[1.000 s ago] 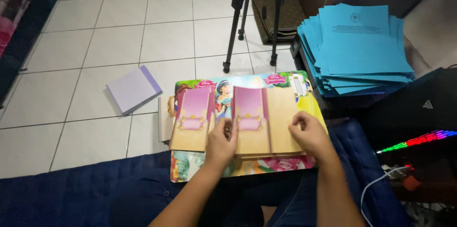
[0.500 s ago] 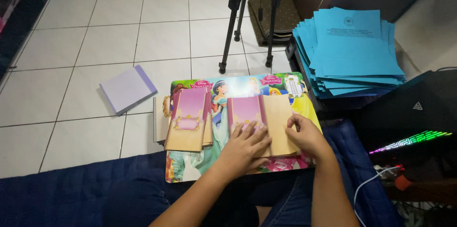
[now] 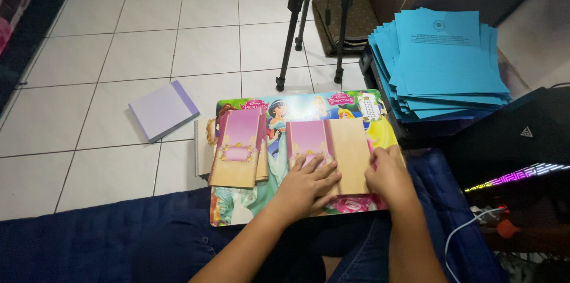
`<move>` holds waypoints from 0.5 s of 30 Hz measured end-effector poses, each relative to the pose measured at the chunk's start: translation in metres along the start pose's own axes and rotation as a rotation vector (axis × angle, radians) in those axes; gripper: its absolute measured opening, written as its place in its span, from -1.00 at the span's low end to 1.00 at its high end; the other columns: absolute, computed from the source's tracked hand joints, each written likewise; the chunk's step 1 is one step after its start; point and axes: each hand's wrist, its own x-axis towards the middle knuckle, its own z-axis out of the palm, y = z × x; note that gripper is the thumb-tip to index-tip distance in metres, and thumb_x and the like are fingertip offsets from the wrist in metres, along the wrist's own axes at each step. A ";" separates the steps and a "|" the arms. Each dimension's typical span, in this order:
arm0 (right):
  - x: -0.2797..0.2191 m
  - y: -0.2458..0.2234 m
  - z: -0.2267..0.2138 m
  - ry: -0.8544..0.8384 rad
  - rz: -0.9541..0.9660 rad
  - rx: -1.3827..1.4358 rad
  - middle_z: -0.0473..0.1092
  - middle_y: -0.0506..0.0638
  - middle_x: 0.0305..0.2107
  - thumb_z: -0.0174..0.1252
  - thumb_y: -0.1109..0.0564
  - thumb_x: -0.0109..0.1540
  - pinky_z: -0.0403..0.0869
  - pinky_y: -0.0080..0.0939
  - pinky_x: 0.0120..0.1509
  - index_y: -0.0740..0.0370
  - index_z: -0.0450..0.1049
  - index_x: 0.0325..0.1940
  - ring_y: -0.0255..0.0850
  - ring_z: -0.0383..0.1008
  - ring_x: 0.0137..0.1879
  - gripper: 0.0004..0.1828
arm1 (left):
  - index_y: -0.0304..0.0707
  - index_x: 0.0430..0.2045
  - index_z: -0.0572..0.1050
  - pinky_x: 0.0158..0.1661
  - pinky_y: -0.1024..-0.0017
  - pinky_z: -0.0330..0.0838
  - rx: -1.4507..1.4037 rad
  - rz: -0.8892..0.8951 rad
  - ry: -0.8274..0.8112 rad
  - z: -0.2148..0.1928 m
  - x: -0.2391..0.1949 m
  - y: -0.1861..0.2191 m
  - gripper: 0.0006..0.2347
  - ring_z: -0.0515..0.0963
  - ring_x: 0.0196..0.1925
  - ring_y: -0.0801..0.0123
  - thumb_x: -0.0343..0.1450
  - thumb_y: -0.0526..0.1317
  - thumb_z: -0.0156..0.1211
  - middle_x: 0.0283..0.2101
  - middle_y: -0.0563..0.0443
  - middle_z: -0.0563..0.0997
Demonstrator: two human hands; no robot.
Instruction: The person sits on a mat and organizes a stack of pink and beige papers on a colorful tray. They repeatedly pick up the papers, align them, and place them back down, occasionally flipping through the stack to check the contents.
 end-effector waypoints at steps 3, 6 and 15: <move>-0.043 -0.086 -0.061 0.136 -0.159 -0.002 0.30 0.29 -0.03 0.31 0.21 0.03 0.37 -0.06 0.24 0.22 0.52 -0.02 0.24 0.40 0.18 -0.59 | 0.22 0.24 0.43 0.30 -0.11 0.12 -0.005 -0.007 0.002 0.004 -0.001 -0.003 -0.54 0.34 0.42 0.02 0.43 0.15 0.10 0.31 0.14 0.49; -0.031 -0.080 -0.033 -0.003 -0.292 -0.022 0.16 0.30 0.18 0.10 0.25 0.11 0.25 0.09 0.37 0.25 0.29 0.22 0.25 0.21 0.34 -0.45 | 0.23 0.25 0.42 0.33 -0.07 0.10 0.022 -0.017 0.017 0.006 -0.001 -0.003 -0.53 0.33 0.43 0.09 0.42 0.19 0.09 0.30 0.19 0.50; 0.029 -0.104 -0.011 -0.184 -0.433 -0.117 0.06 0.24 0.48 -0.27 0.16 0.37 0.12 0.35 0.51 0.26 0.09 0.55 0.20 -0.03 0.60 -0.38 | -0.01 0.22 0.45 0.32 -0.02 0.12 -0.003 -0.006 0.094 0.009 -0.003 -0.005 -0.48 0.44 0.36 0.15 0.38 0.14 0.15 0.28 0.12 0.53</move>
